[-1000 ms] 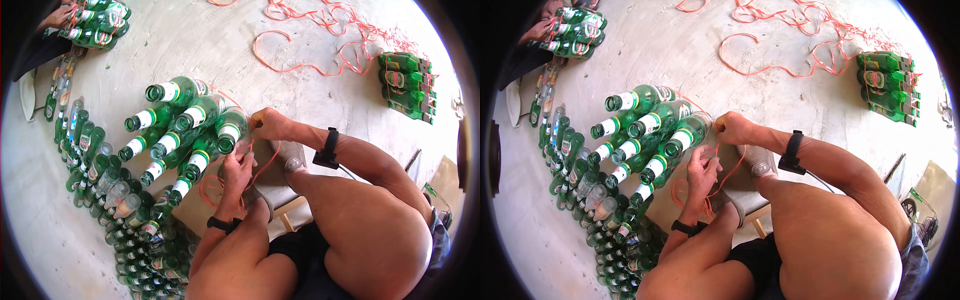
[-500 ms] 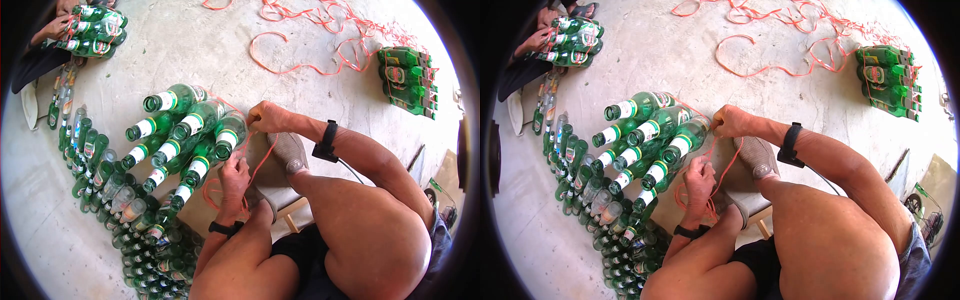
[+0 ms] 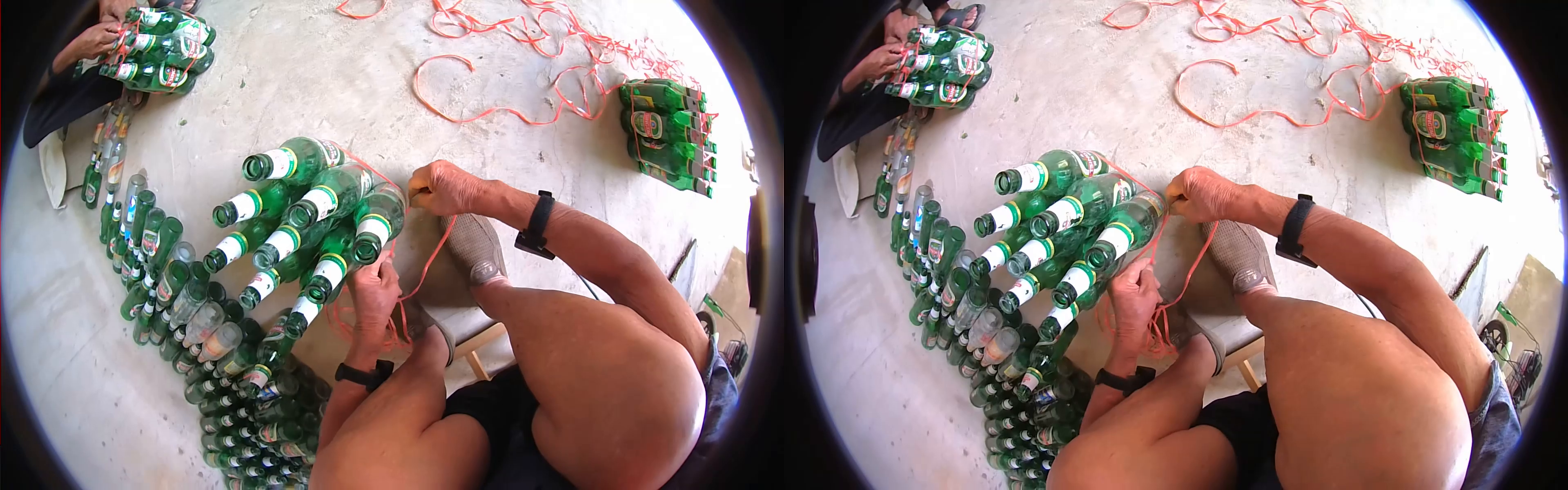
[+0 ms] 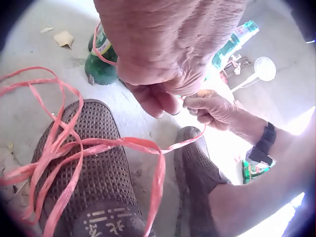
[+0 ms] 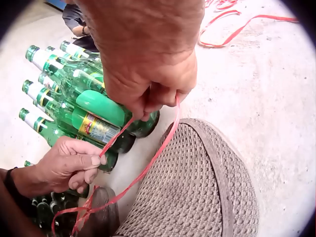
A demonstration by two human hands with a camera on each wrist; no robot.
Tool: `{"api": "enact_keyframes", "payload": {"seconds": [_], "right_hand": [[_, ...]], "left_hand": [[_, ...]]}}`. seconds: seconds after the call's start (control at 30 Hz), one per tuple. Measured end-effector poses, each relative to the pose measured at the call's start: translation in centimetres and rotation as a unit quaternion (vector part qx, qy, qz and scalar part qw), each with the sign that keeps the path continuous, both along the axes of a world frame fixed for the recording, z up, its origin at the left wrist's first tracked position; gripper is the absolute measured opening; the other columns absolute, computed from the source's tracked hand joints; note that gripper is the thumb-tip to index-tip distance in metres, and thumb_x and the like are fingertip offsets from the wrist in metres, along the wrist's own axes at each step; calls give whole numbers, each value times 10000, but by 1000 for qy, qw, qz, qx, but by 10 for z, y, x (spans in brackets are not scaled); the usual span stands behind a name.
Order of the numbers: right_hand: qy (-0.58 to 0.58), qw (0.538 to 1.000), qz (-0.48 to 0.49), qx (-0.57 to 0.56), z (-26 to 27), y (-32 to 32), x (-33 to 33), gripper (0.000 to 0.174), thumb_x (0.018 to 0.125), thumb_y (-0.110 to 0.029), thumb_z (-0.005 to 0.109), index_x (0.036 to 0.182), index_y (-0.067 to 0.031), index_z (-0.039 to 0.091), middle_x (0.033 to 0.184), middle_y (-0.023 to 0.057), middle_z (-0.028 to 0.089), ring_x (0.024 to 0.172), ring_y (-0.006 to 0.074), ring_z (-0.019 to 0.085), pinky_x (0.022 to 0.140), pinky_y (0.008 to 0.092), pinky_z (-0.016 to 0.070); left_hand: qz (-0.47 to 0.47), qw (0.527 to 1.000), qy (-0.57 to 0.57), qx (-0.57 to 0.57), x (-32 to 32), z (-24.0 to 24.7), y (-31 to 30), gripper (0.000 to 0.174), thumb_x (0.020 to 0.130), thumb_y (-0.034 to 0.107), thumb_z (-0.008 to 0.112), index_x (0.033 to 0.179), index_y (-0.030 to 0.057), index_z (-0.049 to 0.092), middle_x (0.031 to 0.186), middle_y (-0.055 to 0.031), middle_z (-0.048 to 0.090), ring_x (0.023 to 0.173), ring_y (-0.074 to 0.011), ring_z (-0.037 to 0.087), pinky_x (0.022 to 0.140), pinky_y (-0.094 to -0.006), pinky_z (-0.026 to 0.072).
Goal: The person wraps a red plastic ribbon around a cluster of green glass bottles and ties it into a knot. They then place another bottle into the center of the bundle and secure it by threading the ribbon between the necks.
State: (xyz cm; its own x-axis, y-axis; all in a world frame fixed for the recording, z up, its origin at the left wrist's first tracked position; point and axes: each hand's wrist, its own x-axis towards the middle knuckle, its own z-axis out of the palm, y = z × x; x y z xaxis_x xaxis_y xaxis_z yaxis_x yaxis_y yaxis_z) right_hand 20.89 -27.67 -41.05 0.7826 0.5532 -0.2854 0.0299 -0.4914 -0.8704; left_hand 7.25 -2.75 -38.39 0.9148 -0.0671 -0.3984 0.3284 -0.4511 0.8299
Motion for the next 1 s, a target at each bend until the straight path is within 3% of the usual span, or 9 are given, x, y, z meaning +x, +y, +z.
{"api": "enact_keyframes", "payload": {"seconds": [0.23, 0.33, 0.43, 0.53, 0.63, 0.73, 0.83, 0.93, 1.0], "right_hand": [[-40, 998, -24, 29, 2, 1, 1, 33, 806, -53, 693, 814, -30, 716, 789, 179, 698, 718, 340, 698, 669, 431, 546], [-35, 999, 5, -1, 5, -2, 3, 62, 843, -47, 700, 881, -17, 739, 860, 155, 726, 790, 304, 722, 716, 414, 567], [-54, 998, 12, -7, 5, -2, 7, 59, 843, -44, 694, 877, -19, 734, 854, 153, 724, 770, 305, 718, 710, 406, 567], [-51, 998, -20, 14, 1, -1, 3, 48, 828, -77, 692, 824, -36, 717, 793, 176, 709, 722, 342, 712, 675, 432, 562], [-5, 1000, -22, -11, 4, 0, 3, 68, 840, -86, 677, 828, -35, 720, 775, 173, 710, 713, 328, 714, 681, 430, 566], [-4, 1000, -17, -22, 4, 1, 3, 86, 844, -94, 669, 832, -32, 727, 761, 168, 710, 702, 313, 714, 680, 425, 565], [1, 1000, -9, -23, 5, 1, 1, 99, 853, -55, 652, 868, -8, 738, 752, 156, 711, 656, 218, 686, 646, 377, 554], [18, 999, -13, -27, 11, 1, -1, 111, 851, -59, 653, 880, -7, 747, 746, 159, 709, 648, 200, 677, 638, 375, 550], [29, 999, -6, -26, 9, 0, 0, 121, 851, -62, 653, 895, -8, 752, 744, 163, 707, 644, 202, 675, 634, 378, 548]], "left_hand": [[29, 999, -15, 1, -4, 10, -10, 168, 1023, 24, 614, 1103, -52, 741, 673, -46, 643, 496, -91, 590, 463, -283, 481], [44, 999, -29, -15, -6, 3, -4, 161, 1017, 16, 618, 1092, -55, 742, 655, -43, 642, 506, -83, 584, 477, -280, 478], [14, 994, -111, 20, -6, 0, -2, 161, 1017, 15, 619, 1095, -56, 740, 637, -43, 635, 525, -81, 578, 501, -281, 475], [21, 998, -51, 1, -8, 2, -3, 151, 1012, 6, 628, 1099, -47, 739, 626, -46, 622, 544, -84, 576, 529, -283, 479], [25, 996, -82, -24, -12, 4, -7, 141, 1012, 6, 640, 1106, -43, 734, 623, -54, 613, 573, -88, 586, 551, -288, 491], [-4, 992, -129, 11, -10, 1, -3, 131, 996, -12, 649, 1094, -46, 727, 789, -87, 687, 629, -112, 632, 577, -295, 513], [-80, 980, -178, 49, -2, 7, -1, 122, 975, -21, 640, 1074, -45, 707, 1061, -145, 718, 765, -209, 708, 656, -350, 569], [-114, 970, -201, 76, 5, 26, -15, 107, 962, -20, 620, 1050, -32, 680, 1265, -181, 680, 922, -320, 728, 765, -408, 599], [-119, 971, -196, 67, 4, 20, -20, 141, 986, 56, 629, 1117, 18, 664, 1225, -182, 712, 954, -375, 730, 822, -469, 594]]}}
